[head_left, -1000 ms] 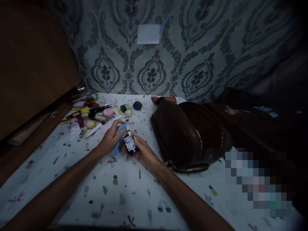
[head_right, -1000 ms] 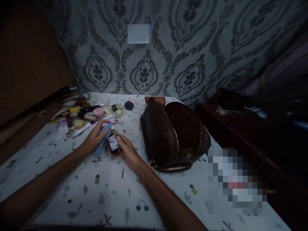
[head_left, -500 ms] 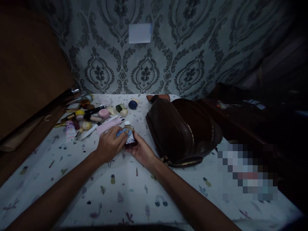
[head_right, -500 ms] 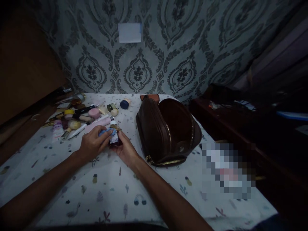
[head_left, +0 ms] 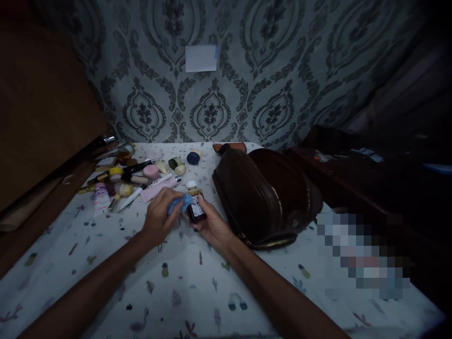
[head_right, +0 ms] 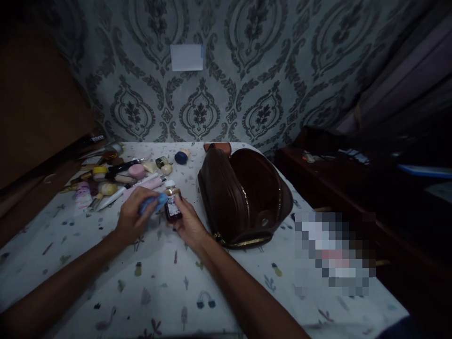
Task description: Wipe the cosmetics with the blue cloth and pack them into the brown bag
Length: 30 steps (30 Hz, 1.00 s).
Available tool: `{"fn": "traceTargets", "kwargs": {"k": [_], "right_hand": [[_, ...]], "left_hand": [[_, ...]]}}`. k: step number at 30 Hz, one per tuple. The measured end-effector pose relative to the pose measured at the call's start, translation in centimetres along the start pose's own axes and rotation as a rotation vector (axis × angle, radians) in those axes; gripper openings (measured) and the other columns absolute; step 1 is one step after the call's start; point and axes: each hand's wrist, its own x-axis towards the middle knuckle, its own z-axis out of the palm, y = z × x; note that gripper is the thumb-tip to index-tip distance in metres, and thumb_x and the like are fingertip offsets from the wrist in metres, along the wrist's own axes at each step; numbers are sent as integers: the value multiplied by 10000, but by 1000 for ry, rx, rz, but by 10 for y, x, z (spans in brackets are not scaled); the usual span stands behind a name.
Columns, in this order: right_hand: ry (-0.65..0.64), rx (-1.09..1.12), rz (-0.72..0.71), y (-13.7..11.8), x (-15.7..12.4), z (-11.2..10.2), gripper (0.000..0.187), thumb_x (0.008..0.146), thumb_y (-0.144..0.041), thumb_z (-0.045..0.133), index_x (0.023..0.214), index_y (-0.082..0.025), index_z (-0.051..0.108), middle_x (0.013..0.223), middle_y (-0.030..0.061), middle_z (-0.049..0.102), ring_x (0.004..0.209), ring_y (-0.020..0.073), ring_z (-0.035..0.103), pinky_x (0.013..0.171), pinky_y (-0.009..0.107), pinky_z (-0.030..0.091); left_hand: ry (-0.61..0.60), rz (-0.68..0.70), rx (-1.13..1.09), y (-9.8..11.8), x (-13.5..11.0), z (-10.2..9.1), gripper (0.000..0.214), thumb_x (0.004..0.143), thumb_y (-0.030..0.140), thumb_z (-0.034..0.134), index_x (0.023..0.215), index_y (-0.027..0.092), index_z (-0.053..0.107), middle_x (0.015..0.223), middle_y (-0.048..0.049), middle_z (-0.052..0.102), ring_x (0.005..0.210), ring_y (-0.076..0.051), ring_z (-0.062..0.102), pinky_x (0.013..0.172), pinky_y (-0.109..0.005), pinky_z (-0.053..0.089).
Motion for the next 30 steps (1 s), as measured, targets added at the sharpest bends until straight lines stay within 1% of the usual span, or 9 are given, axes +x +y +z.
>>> {"fn": "traceTargets", "kwargs": {"k": [3,7,10,15,18,20,23,26,30], "right_hand": [[-56,-19,39,0,-2,3,492,664,-529,855,974,-214,638,740,-33,652,576,113,614,368,155,328],[-62,-8,25,2,-3,4,512,655,-504,870,1015,-220,643,740,-36,672,577,128,642,361,164,340],[-24,37,3,2,0,2,491,665,-499,865,1010,-216,659,743,-35,682,590,129,640,380,180,383],[51,185,46,0,5,-2,361,742,-477,821,889,-187,664,704,-45,662,594,83,593,468,167,444],[82,217,38,-1,8,-5,379,713,-470,845,878,-182,664,711,-40,675,584,78,589,503,173,474],[94,237,20,-2,9,-6,397,677,-442,876,896,-185,667,726,-42,687,574,75,590,500,168,475],[95,275,42,-2,9,-7,384,670,-406,888,886,-188,658,703,-51,682,544,71,583,461,158,451],[68,287,128,-2,7,-6,356,707,-422,863,848,-181,642,649,-54,657,489,70,547,408,159,409],[16,295,214,-3,1,-1,343,754,-448,822,856,-167,654,630,-46,640,476,68,518,364,155,339]], "left_hand": [[74,-109,-52,-7,3,0,108,963,234,541,988,199,640,905,-30,628,872,-173,602,809,-303,504],[49,-82,-70,-12,0,3,124,958,217,549,999,195,664,895,-31,619,861,-166,605,790,-295,507],[24,16,16,-9,-3,5,150,955,217,565,1062,195,668,932,-46,613,857,-161,615,756,-280,508],[-68,286,242,1,-9,8,150,959,202,554,1072,163,645,953,-79,634,829,-165,621,660,-252,492],[-89,404,275,6,-10,9,123,951,198,572,1052,151,625,926,-86,646,807,-165,617,624,-242,484],[-96,440,265,8,-10,10,115,949,190,574,1051,157,617,912,-81,649,800,-161,616,619,-236,486],[-112,449,235,10,-10,11,107,946,170,572,1045,166,611,898,-72,652,795,-157,618,624,-233,492],[-102,439,205,11,-10,11,82,939,162,577,1012,165,615,890,-73,651,785,-158,611,625,-238,489],[-71,368,185,7,-7,6,78,946,173,568,999,170,626,909,-76,638,805,-164,604,660,-258,499]]}}
